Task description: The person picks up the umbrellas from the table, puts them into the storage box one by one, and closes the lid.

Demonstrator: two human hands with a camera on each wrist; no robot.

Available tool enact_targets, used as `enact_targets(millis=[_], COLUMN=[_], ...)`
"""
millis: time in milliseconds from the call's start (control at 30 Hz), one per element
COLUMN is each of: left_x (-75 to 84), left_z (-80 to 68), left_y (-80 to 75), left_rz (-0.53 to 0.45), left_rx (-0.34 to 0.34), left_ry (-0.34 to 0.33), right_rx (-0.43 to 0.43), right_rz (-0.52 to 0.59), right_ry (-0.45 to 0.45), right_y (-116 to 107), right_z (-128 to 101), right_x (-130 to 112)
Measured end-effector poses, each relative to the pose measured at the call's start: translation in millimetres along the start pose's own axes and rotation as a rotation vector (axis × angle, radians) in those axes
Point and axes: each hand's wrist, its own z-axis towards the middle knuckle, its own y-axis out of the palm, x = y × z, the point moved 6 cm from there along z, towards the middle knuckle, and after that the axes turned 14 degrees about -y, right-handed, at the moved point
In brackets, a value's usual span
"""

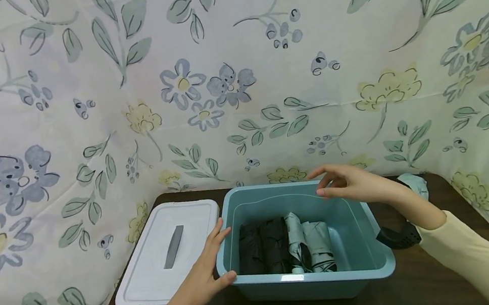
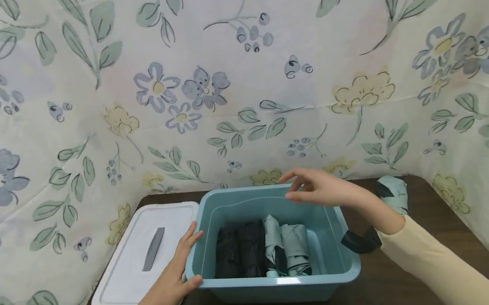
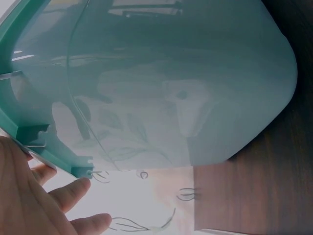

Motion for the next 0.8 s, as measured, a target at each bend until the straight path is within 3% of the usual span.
enact_targets(millis=[233,800], left_x=[1.1,2.9], left_z=[-1.3,-2.3], left_y=[0.0,0.4], left_rz=[-0.004,-0.002], left_rx=[0.005,0.004], left_ry=[-0.001,-0.008], right_rx=[0.136,0.321], right_rz=[-0.074,-0.088], right_ry=[-0.055,-0.098], right_y=[-13,-23], right_z=[-12,-47], right_x=[-1,9])
